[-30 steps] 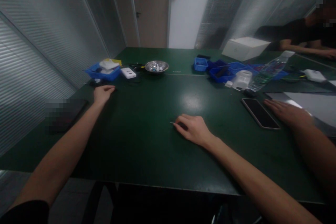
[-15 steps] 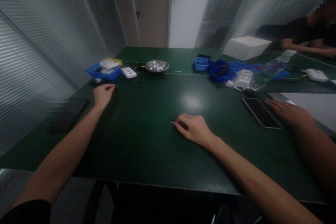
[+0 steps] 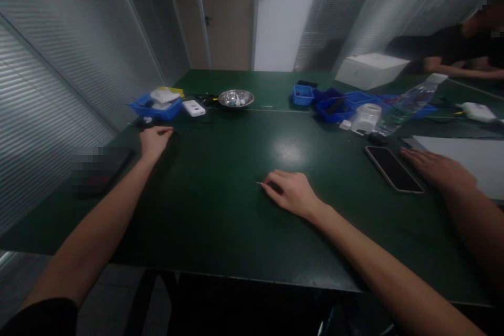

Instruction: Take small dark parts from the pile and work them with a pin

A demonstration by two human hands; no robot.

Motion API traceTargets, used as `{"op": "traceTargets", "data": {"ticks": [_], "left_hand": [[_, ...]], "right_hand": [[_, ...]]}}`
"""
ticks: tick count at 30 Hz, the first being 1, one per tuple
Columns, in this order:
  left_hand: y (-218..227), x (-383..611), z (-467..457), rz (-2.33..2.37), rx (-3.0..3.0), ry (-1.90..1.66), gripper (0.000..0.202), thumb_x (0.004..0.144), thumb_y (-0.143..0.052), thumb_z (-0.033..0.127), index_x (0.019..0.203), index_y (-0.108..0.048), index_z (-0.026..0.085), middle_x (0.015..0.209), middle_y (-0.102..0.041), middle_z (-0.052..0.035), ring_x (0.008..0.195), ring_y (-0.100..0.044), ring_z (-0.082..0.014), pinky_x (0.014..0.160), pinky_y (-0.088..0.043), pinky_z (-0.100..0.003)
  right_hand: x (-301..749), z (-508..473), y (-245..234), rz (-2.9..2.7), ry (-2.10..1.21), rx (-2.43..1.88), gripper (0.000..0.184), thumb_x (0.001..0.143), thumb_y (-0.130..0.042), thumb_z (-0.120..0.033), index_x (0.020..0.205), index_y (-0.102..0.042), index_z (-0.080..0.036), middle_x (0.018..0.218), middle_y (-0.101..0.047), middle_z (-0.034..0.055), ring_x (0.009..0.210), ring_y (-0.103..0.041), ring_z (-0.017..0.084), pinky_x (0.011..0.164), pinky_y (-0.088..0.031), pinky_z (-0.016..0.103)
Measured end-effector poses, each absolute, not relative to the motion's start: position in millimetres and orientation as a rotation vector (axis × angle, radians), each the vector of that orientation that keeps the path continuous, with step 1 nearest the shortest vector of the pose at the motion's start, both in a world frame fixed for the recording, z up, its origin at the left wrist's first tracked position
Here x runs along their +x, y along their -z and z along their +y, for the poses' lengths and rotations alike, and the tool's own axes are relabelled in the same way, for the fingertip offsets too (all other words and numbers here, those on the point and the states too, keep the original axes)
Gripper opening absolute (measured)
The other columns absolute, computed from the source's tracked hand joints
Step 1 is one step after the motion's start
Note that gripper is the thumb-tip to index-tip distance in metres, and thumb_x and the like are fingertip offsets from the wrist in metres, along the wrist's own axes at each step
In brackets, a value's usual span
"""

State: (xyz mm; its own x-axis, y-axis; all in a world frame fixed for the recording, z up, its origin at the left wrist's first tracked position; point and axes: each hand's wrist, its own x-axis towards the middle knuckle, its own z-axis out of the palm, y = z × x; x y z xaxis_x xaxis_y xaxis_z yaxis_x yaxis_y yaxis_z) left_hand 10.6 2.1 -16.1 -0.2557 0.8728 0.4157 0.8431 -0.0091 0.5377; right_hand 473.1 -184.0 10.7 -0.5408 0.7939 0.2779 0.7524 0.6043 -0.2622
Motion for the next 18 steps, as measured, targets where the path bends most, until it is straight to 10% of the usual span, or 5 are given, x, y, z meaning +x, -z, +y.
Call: {"op": "traceTargets", "data": {"ticks": [18], "left_hand": [[17.3, 15.2, -3.5, 2.210, 2.013, -0.932, 0.033, 0.093, -0.061, 0.026, 0.119, -0.078, 0.016, 0.103, -0.078, -0.0093, 0.079, -0.071, -0.0227, 0.083, -0.054, -0.032]], "right_hand": [[473.5, -184.5, -12.1, -2.478, -0.176, -1.250, 0.026, 0.105, -0.048, -0.039, 0.100, -0.067, -0.021, 0.090, -0.070, 0.0034, 0.071, -0.060, 0.014, 0.062, -0.034, 0.026]]}}
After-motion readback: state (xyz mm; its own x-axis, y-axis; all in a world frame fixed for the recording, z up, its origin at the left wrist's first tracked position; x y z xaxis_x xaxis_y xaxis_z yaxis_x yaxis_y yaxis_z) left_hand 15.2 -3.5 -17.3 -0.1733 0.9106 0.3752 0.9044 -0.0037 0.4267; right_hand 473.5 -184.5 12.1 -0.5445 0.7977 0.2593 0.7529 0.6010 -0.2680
